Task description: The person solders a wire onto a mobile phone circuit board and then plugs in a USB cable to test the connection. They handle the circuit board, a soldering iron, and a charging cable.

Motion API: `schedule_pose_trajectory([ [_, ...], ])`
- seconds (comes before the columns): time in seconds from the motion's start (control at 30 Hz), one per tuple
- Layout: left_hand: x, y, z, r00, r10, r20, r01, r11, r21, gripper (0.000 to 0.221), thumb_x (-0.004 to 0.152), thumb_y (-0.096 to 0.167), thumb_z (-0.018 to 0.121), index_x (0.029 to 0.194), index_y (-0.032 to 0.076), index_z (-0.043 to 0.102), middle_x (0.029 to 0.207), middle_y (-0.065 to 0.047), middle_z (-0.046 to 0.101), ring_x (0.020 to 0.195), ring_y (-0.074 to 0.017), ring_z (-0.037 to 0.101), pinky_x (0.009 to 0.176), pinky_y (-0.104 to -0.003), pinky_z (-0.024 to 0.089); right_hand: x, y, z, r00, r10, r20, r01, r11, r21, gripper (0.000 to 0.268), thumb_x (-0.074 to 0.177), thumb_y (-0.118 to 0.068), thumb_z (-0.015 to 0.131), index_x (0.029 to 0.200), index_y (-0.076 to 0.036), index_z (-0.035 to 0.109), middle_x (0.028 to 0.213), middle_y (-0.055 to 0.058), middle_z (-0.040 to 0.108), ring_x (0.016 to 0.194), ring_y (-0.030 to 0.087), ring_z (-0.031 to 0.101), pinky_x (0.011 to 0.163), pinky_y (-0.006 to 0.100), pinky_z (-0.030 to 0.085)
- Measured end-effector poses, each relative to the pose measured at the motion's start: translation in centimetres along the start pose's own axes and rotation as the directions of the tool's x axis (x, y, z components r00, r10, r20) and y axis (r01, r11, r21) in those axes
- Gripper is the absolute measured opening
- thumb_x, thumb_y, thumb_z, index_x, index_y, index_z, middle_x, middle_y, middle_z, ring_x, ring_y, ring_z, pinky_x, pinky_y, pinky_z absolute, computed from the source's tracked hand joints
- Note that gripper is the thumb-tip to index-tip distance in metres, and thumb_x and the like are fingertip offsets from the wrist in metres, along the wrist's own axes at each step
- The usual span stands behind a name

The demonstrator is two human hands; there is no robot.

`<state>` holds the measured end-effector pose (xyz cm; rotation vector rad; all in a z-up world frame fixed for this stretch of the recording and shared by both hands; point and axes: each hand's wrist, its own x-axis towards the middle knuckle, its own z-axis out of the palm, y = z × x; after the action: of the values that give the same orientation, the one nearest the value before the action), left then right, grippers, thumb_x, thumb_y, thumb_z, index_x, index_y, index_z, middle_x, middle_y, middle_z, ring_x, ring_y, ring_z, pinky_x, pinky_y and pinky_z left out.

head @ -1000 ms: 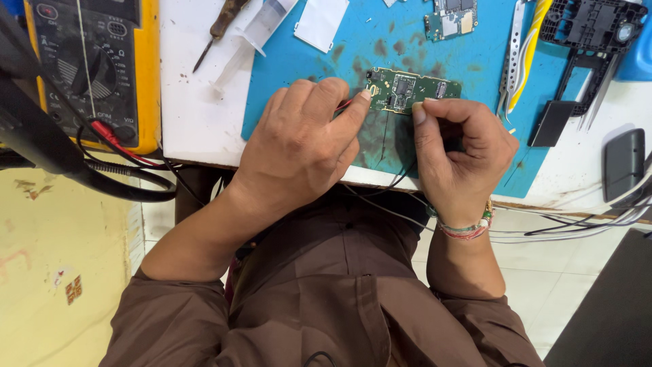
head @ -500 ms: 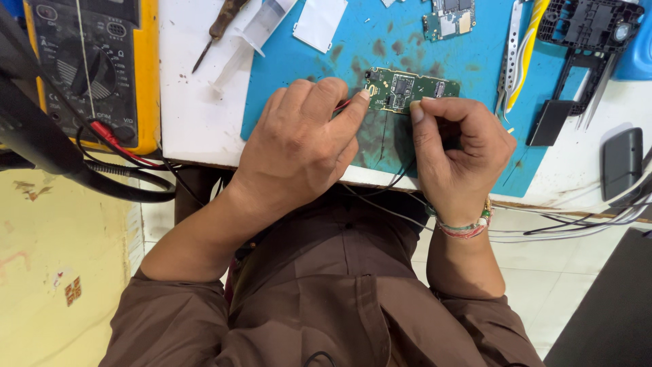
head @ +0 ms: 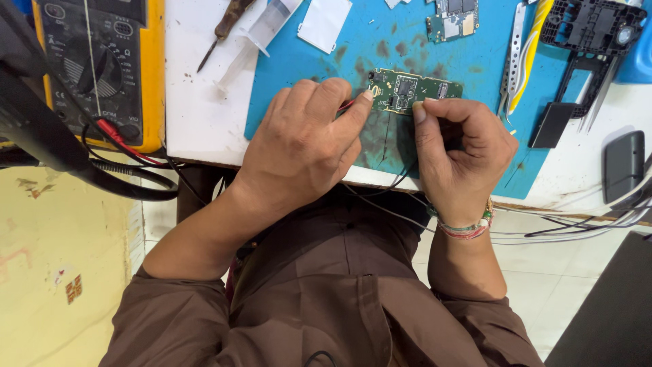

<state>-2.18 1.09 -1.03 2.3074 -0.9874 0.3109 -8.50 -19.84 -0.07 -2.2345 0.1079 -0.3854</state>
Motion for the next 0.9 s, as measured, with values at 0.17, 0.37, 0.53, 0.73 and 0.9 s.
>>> schedule_pose_trajectory([
  [0.17, -0.02, 0.03, -0.07, 1.0, 0.0, 0.007, 0.0, 1.0, -0.001, 0.03, 0.096, 0.011, 0.074, 0.125, 0.003, 0.072, 0.114, -0.006, 0.056, 0.097, -0.0218, 0.056, 0.082, -0.035, 0.048, -0.01, 0.02, -0.03, 1.0, -0.001, 0.0, 0.001, 1.0, -0.005, 0.01, 0.109, 0.004, 0.08, 0.104, 0.004, 0.071, 0.089, 0.005, 0.07, 0.073, 0.005, 0.063, 0.066, 0.018, 0.049],
  [0.37, 0.02, 0.03, -0.05, 1.0, 0.003, 0.006, -0.003, 1.0, 0.011, 0.028, 0.098, 0.011, 0.074, 0.124, 0.003, 0.072, 0.113, -0.006, 0.056, 0.097, -0.0211, 0.056, 0.082, -0.035, 0.048, 0.03, -0.03, -0.01, 1.0, 0.002, -0.002, -0.002, 1.0, -0.006, 0.01, 0.109, 0.004, 0.08, 0.104, 0.004, 0.071, 0.088, 0.005, 0.07, 0.072, 0.005, 0.062, 0.065, 0.018, 0.049],
  [0.53, -0.08, 0.05, -0.07, 1.0, 0.002, 0.008, -0.002, 1.0, 0.006, 0.028, 0.097, 0.011, 0.074, 0.124, 0.003, 0.072, 0.113, -0.006, 0.056, 0.097, -0.0208, 0.056, 0.082, -0.035, 0.048, 0.01, -0.09, -0.01, 1.0, -0.002, -0.001, 0.001, 1.0, -0.01, 0.01, 0.109, 0.003, 0.08, 0.104, 0.004, 0.071, 0.088, 0.005, 0.07, 0.073, 0.005, 0.063, 0.066, 0.019, 0.049],
  [0.73, -0.09, 0.05, 0.0, 1.0, 0.009, -0.003, -0.009, 1.0, 0.017, 0.028, 0.097, 0.01, 0.074, 0.124, 0.003, 0.072, 0.113, -0.006, 0.055, 0.095, -0.0208, 0.056, 0.081, -0.035, 0.047, 0.05, -0.15, -0.02, 1.0, -0.009, -0.003, 0.009, 1.0, 0.003, 0.01, 0.108, 0.003, 0.08, 0.104, 0.004, 0.071, 0.087, 0.005, 0.07, 0.072, 0.005, 0.063, 0.065, 0.019, 0.049],
  [0.9, -0.11, 0.11, 0.0, 1.0, 0.009, -0.011, -0.009, 1.0, 0.005, 0.029, 0.096, 0.01, 0.075, 0.124, 0.003, 0.072, 0.113, -0.006, 0.055, 0.096, -0.021, 0.056, 0.082, -0.035, 0.048, 0.06, -0.26, 0.05, 1.0, -0.01, -0.012, 0.01, 1.0, -0.001, 0.01, 0.108, 0.004, 0.08, 0.103, 0.004, 0.071, 0.086, 0.004, 0.07, 0.072, 0.005, 0.063, 0.065, 0.019, 0.049],
])
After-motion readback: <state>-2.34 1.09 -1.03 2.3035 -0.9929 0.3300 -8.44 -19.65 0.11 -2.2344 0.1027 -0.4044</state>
